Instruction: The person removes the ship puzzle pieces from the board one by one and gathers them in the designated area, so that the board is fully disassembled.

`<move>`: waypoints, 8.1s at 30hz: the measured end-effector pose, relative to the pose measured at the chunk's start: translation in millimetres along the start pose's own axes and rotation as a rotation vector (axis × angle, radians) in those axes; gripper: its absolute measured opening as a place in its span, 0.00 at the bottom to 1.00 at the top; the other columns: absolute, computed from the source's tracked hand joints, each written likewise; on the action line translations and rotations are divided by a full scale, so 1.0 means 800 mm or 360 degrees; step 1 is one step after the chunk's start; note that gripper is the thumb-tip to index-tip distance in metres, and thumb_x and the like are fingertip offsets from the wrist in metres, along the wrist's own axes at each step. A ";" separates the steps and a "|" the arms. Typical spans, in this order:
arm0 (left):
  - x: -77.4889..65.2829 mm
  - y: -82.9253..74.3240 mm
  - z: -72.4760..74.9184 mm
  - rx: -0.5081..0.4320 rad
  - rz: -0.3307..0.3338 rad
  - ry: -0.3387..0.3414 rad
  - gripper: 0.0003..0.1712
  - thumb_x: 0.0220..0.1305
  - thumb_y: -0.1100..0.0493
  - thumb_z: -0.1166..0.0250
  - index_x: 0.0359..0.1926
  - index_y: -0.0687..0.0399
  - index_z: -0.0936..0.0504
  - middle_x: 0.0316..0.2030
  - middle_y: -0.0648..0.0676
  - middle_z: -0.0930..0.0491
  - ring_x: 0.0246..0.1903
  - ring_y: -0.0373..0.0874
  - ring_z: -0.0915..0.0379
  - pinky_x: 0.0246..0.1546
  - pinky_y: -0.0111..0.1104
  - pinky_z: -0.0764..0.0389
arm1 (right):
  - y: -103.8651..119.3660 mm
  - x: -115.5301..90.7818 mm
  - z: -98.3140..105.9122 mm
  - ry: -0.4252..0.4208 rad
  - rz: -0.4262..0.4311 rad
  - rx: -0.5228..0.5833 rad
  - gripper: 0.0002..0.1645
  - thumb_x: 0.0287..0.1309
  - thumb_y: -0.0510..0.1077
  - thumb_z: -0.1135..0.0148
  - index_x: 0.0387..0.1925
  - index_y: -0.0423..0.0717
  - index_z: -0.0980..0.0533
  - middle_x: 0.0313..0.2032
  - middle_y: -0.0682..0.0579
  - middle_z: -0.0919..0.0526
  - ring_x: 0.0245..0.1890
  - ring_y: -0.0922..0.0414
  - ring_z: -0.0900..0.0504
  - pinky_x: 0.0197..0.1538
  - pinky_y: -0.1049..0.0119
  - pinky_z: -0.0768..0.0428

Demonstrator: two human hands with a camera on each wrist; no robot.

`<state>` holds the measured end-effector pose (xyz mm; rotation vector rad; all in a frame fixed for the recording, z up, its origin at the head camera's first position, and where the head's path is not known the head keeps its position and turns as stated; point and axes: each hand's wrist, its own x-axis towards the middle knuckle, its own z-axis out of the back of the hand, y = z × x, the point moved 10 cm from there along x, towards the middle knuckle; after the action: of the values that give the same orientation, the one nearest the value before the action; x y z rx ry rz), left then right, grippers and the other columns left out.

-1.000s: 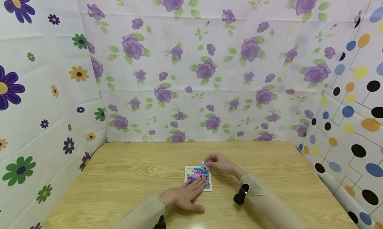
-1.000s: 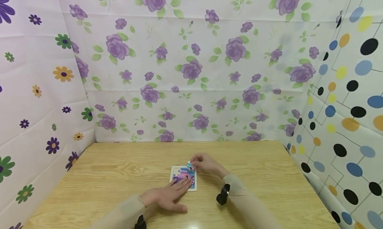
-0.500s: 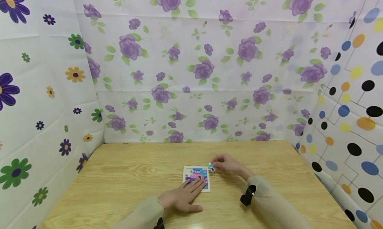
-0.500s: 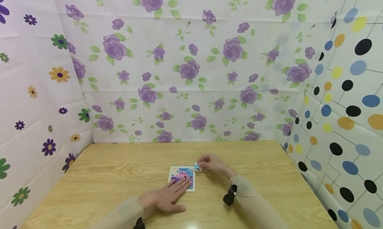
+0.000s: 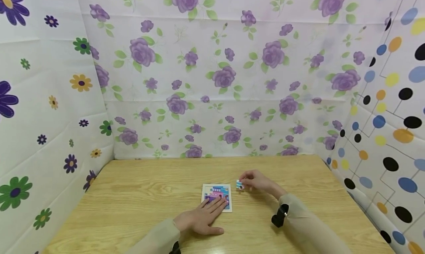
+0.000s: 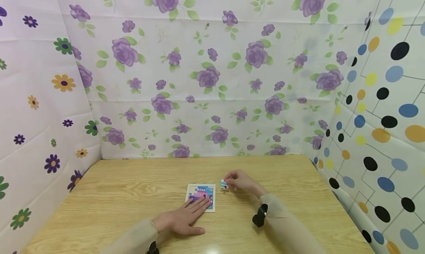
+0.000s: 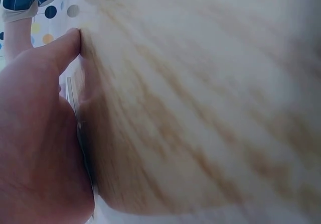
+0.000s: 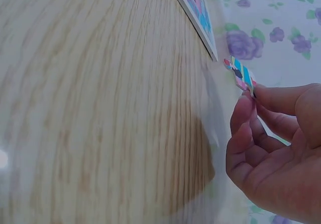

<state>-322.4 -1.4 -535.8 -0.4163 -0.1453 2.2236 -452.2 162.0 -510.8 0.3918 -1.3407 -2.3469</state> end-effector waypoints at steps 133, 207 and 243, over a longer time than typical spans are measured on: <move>0.001 0.004 0.002 0.0066 0.0030 -0.0092 0.49 0.69 0.29 0.59 0.78 0.49 0.64 0.78 0.50 0.66 0.77 0.44 0.71 0.75 0.50 0.58 | 0.087 0.050 -0.090 0.0240 0.0338 -0.0339 0.11 0.69 0.38 0.48 0.43 0.38 0.20 0.41 0.43 0.16 0.40 0.54 0.19 0.41 0.70 0.23; 0.001 0.007 -0.007 -0.0028 0.0026 -0.0029 0.49 0.69 0.30 0.57 0.77 0.49 0.65 0.78 0.51 0.67 0.77 0.45 0.74 0.74 0.50 0.62 | 0.091 0.061 -0.127 0.0340 0.0176 -0.0754 0.16 0.53 0.26 0.39 0.43 0.43 0.25 0.42 0.46 0.19 0.47 0.50 0.20 0.53 0.55 0.22; 0.000 0.001 0.001 -0.0046 0.0024 -0.0019 0.48 0.70 0.33 0.54 0.77 0.50 0.64 0.78 0.52 0.66 0.77 0.47 0.72 0.74 0.51 0.60 | 0.093 0.056 -0.106 0.0062 0.0321 -0.0659 0.06 0.54 0.34 0.33 0.35 0.45 0.20 0.27 0.54 0.19 0.26 0.62 0.27 0.31 0.68 0.26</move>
<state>-323.5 -1.8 -535.0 -0.4215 -0.1810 2.2415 -439.4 42.8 -490.7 0.1655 -0.8023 -2.3501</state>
